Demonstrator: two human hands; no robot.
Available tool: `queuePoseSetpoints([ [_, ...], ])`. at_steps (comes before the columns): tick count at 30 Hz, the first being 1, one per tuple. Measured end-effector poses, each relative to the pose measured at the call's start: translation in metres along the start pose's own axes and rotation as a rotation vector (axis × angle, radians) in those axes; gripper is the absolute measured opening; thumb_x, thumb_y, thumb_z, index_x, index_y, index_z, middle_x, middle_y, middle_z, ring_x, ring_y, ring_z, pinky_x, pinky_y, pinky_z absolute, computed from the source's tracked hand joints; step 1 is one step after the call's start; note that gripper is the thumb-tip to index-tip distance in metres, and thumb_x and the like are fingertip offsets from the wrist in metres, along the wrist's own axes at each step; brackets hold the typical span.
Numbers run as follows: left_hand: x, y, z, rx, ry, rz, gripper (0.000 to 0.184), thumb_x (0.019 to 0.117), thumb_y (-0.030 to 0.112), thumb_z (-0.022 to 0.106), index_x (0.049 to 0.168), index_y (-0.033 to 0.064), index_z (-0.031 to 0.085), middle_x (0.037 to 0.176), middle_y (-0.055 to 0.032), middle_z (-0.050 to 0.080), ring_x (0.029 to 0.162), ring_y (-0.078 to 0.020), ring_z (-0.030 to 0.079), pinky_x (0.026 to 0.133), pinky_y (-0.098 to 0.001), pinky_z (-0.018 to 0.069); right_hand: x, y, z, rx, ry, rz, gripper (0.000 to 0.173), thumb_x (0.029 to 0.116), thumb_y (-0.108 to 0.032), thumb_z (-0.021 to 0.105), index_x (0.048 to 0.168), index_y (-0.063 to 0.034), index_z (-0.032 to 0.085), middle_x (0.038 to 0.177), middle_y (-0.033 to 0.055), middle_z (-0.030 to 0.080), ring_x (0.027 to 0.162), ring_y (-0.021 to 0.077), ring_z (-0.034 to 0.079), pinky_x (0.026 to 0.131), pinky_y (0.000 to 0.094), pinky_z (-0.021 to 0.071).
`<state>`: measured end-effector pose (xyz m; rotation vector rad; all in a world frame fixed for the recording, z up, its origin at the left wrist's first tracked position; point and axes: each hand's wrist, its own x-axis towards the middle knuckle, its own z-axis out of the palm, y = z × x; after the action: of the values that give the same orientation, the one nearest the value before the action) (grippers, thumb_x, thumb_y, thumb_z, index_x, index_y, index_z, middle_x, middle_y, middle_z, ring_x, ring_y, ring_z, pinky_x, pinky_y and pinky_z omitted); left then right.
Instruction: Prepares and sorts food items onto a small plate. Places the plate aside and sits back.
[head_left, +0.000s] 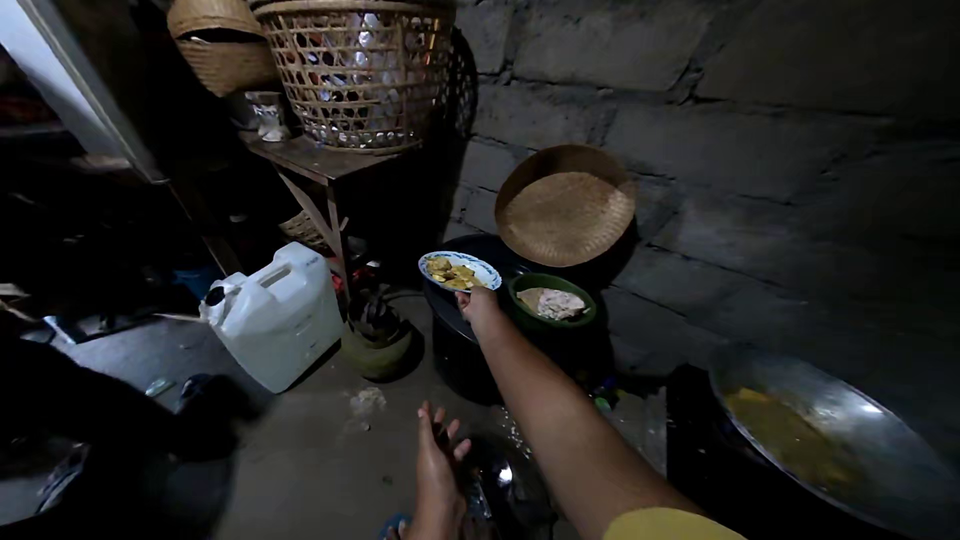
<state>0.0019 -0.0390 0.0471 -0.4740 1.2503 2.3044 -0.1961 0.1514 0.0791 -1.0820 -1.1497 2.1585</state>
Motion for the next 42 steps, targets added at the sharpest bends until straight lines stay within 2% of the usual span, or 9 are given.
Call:
queuePoseSetpoints([
  [6, 0.005, 0.001, -0.011, -0.003, 0.024, 0.005, 0.058, 0.1124, 0.046, 0.021, 0.157, 0.0095, 0.033, 0.149, -0.0159, 0.048, 0.122, -0.0276, 0.059, 0.093, -0.0436, 0.0516, 0.012, 0.005, -0.001, 0.04, -0.032, -0.088, 0.046, 0.1116, -0.012, 0.038, 0.155, 0.0014, 0.029, 0.156, 0.025, 0.039, 0.134, 0.035, 0.054, 0.107, 0.0443, 0.0504],
  [10, 0.005, 0.004, -0.012, -0.012, 0.053, 0.042, 0.059, 0.1125, 0.045, 0.022, 0.156, 0.008, 0.032, 0.149, -0.0172, 0.047, 0.122, -0.0279, 0.058, 0.093, -0.044, 0.0511, -0.025, 0.027, -0.04, -0.354, -0.22, -0.292, 0.059, 0.1065, -0.007, 0.049, 0.16, -0.0038, 0.024, 0.149, 0.0268, 0.047, 0.126, 0.0367, 0.057, 0.1, 0.0496, 0.0518],
  [13, 0.0, 0.006, -0.01, -0.013, 0.054, 0.068, 0.059, 0.1125, 0.046, 0.021, 0.156, 0.0079, 0.03, 0.148, -0.0176, 0.047, 0.121, -0.0277, 0.057, 0.092, -0.044, 0.0505, -0.091, 0.075, -0.12, -0.797, -0.435, -0.45, 0.05, 0.1051, -0.009, 0.05, 0.153, 0.0022, 0.041, 0.14, 0.0244, 0.057, 0.118, 0.0287, 0.063, 0.098, 0.0393, 0.0548],
  [17, -0.01, -0.005, -0.011, 0.048, 0.029, 0.118, 0.056, 0.1118, 0.047, 0.021, 0.15, 0.0081, 0.033, 0.126, -0.0116, 0.052, 0.104, -0.0209, 0.06, 0.083, -0.0404, 0.053, -0.195, 0.145, -0.274, -1.38, -0.732, -0.082, 0.042, 0.1037, -0.011, 0.055, 0.142, 0.006, 0.054, 0.141, 0.0302, 0.056, 0.132, 0.0411, 0.055, 0.114, 0.0547, 0.0423],
  [22, -0.022, -0.017, -0.011, 0.139, 0.018, 0.14, 0.058, 0.1108, 0.05, 0.019, 0.152, 0.0104, 0.029, 0.131, -0.0119, 0.048, 0.108, -0.0219, 0.057, 0.085, -0.0408, 0.0518, -0.273, 0.157, -0.397, -1.873, -1.043, 0.412, 0.046, 0.1024, -0.024, 0.063, 0.142, -0.0011, 0.059, 0.135, 0.0315, 0.061, 0.128, 0.0513, 0.056, 0.106, 0.0727, 0.0396],
  [30, -0.042, -0.031, -0.03, 0.26, 0.091, 0.191, 0.063, 0.109, 0.057, 0.016, 0.143, 0.0084, 0.039, 0.111, -0.0109, 0.05, 0.092, -0.0202, 0.055, 0.077, -0.0412, 0.0494, -0.306, 0.03, -0.402, -1.527, -0.486, -0.014, 0.05, 0.1084, -0.026, 0.053, 0.156, -0.0115, 0.046, 0.147, 0.0216, 0.056, 0.135, 0.0393, 0.055, 0.113, 0.0609, 0.0405],
  [34, -0.046, -0.032, -0.044, 0.3, 0.065, 0.192, 0.072, 0.1091, 0.057, 0.016, 0.157, 0.0051, 0.027, 0.15, -0.024, 0.041, 0.127, -0.035, 0.05, 0.099, -0.0538, 0.0462, -0.298, 0.008, -0.421, -1.409, -0.47, -0.067, 0.051, 0.1087, -0.026, 0.053, 0.156, -0.0091, 0.045, 0.146, 0.0226, 0.056, 0.132, 0.0368, 0.058, 0.114, 0.0539, 0.043],
  [39, -0.053, -0.032, -0.072, 0.455, 0.012, 0.14, 0.054, 0.112, 0.044, 0.028, 0.14, 0.0017, 0.047, 0.113, -0.0127, 0.061, 0.088, -0.0198, 0.061, 0.076, -0.0386, 0.0524, -0.282, 0.027, -0.43, -1.484, -0.605, 0.031, 0.055, 0.1078, -0.028, 0.056, 0.156, -0.0064, 0.043, 0.146, 0.0245, 0.055, 0.133, 0.0386, 0.057, 0.115, 0.0534, 0.0428],
  [42, -0.065, -0.031, -0.097, 0.847, -0.079, 0.113, 0.054, 0.1118, 0.04, 0.036, 0.153, 0.0063, 0.04, 0.139, -0.0197, 0.056, 0.114, -0.0299, 0.061, 0.095, -0.046, 0.0504, -0.278, 0.038, -0.411, -1.555, -0.862, 0.013, 0.057, 0.1062, -0.028, 0.058, 0.157, -0.0095, 0.043, 0.142, 0.0238, 0.06, 0.13, 0.0402, 0.059, 0.112, 0.058, 0.0436],
])
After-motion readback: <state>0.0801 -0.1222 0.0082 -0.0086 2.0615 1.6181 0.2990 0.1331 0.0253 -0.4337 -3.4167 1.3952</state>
